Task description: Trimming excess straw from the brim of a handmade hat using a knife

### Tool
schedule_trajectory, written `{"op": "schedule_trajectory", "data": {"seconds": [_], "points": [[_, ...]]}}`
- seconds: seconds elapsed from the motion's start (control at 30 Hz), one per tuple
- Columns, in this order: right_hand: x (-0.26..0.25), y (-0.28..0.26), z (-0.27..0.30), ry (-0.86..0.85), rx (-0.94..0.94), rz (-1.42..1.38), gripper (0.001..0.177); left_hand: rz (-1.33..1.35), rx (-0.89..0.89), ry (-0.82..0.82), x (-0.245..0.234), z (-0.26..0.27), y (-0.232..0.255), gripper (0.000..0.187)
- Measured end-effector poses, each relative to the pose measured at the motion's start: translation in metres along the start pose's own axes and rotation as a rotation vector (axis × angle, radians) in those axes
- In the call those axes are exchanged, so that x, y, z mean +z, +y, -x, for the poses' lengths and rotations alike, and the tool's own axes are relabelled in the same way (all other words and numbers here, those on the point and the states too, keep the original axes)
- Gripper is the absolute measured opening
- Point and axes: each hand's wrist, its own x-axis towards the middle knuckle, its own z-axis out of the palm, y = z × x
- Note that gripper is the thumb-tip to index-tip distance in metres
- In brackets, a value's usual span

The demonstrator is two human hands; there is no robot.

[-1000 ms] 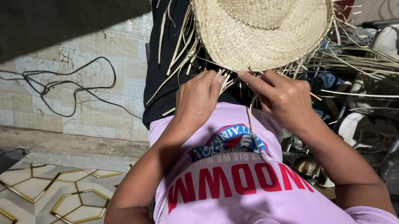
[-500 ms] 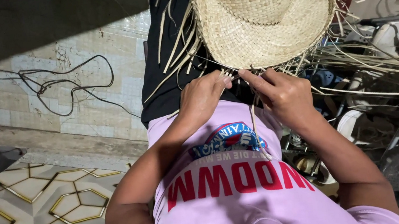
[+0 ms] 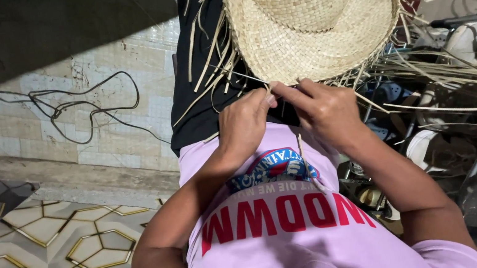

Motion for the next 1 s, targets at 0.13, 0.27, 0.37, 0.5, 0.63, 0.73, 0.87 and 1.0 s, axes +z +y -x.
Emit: {"op": "schedule_trajectory", "data": {"seconds": [0.13, 0.27, 0.37, 0.5, 0.63, 0.73, 0.87, 1.0], "points": [[-0.013, 0.013, 0.012, -0.056, 0.012, -0.027, 0.031, 0.16, -0.085, -0.011, -0.003, 0.001, -0.003, 0.023], [-0.025, 0.002, 0.005, -0.071, 0.019, -0.046, 0.032, 0.174, -0.069, 0.025, 0.002, 0.002, -0.002, 0.024], [-0.005, 0.002, 0.002, -0.029, -0.01, -0.031, 0.032, 0.114, -0.034, 0.039, 0.004, -0.001, 0.007, 0.025], [-0.002, 0.009, 0.007, -0.035, 0.016, -0.063, 0.032, 0.173, -0.081, 0.044, 0.002, 0.004, 0.005, 0.024], [-0.009, 0.02, 0.017, -0.088, 0.011, -0.014, 0.034, 0.22, -0.103, 0.044, 0.004, 0.005, 0.001, 0.022], [-0.004, 0.019, 0.017, -0.092, -0.008, 0.003, 0.035, 0.214, -0.088, 0.055, 0.006, 0.004, 0.001, 0.022], [-0.004, 0.001, -0.002, -0.034, -0.03, -0.037, 0.029, 0.119, 0.0, 0.039, 0.007, 0.004, 0.01, 0.022], [0.004, 0.018, 0.006, -0.046, 0.011, -0.119, 0.035, 0.145, -0.001, 0.041, 0.001, 0.004, 0.012, 0.023]]}}
